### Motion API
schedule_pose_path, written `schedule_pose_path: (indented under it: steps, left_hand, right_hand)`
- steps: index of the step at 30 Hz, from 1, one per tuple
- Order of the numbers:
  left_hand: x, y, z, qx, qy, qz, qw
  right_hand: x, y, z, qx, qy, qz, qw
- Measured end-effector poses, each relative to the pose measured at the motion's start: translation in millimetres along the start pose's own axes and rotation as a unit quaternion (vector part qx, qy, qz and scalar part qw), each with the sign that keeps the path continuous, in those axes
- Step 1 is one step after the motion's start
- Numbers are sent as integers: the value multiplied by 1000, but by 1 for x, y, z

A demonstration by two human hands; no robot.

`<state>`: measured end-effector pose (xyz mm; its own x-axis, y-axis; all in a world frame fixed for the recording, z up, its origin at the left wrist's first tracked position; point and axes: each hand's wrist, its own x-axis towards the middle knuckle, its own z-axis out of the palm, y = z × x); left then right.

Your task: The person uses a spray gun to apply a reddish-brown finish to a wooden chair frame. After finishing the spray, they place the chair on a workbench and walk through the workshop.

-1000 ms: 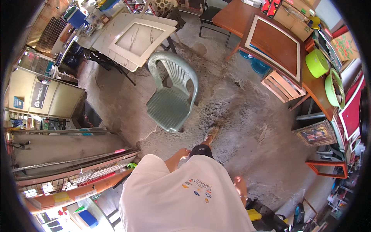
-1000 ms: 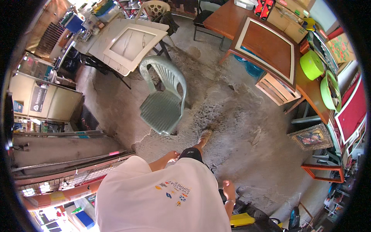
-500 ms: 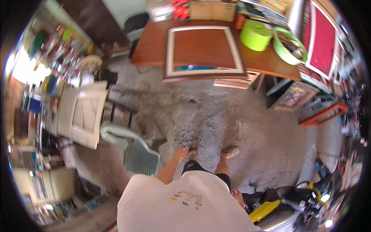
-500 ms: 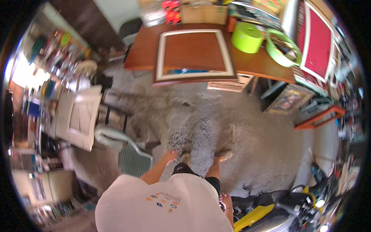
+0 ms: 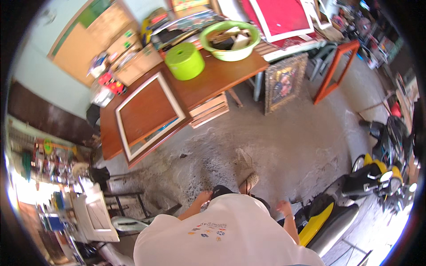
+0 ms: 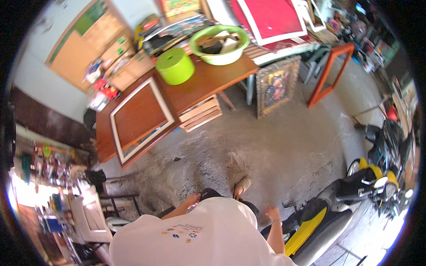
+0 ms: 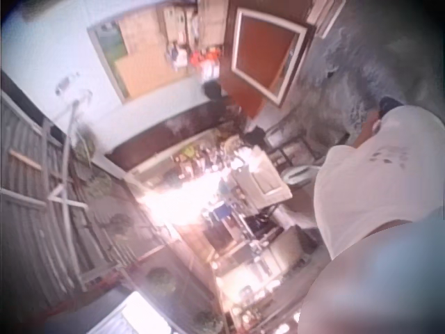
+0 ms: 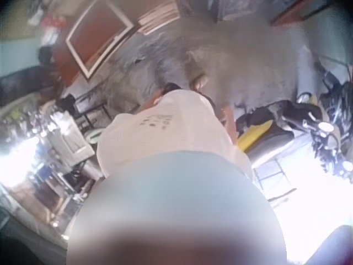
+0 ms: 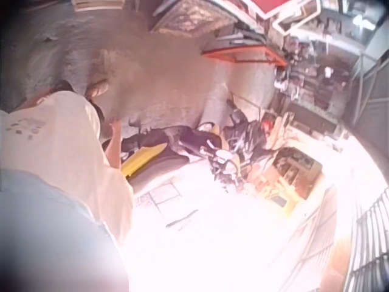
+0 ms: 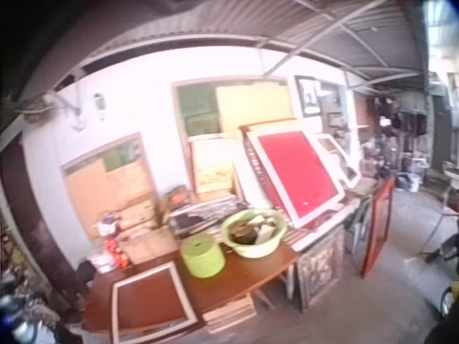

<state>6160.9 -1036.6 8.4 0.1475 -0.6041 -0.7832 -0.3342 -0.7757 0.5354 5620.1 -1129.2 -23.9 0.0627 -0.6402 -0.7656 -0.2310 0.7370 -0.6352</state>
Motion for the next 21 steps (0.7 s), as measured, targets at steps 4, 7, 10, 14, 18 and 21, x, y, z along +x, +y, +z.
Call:
schedule_pose_path:
  steps: [4, 7, 10, 14, 18, 21]
  left_hand:
    - [42, 130, 20, -136, 51, 18, 989]
    - [82, 191, 18, -33, 23, 78, 996]
    - [113, 247, 34, -47, -9, 51, 998]
    - [151, 295, 56, 30, -62, 20, 997]
    - [201, 292, 63, 181, -145, 98, 968]
    - [232, 350, 93, 143, -195, 49, 969]
  right_hand:
    - [18, -51, -63, 36, 99, -29, 994]
    - [43, -87, -83, -9, 156, -59, 986]
    - [58, -117, -90, -79, 181, -92, 976]
    - [56, -148, -86, -93, 153, -83, 980]
    - [59, -166, -103, -196, 132, -44, 971]
    - [76, -127, -135, -38, 164, 32, 985]
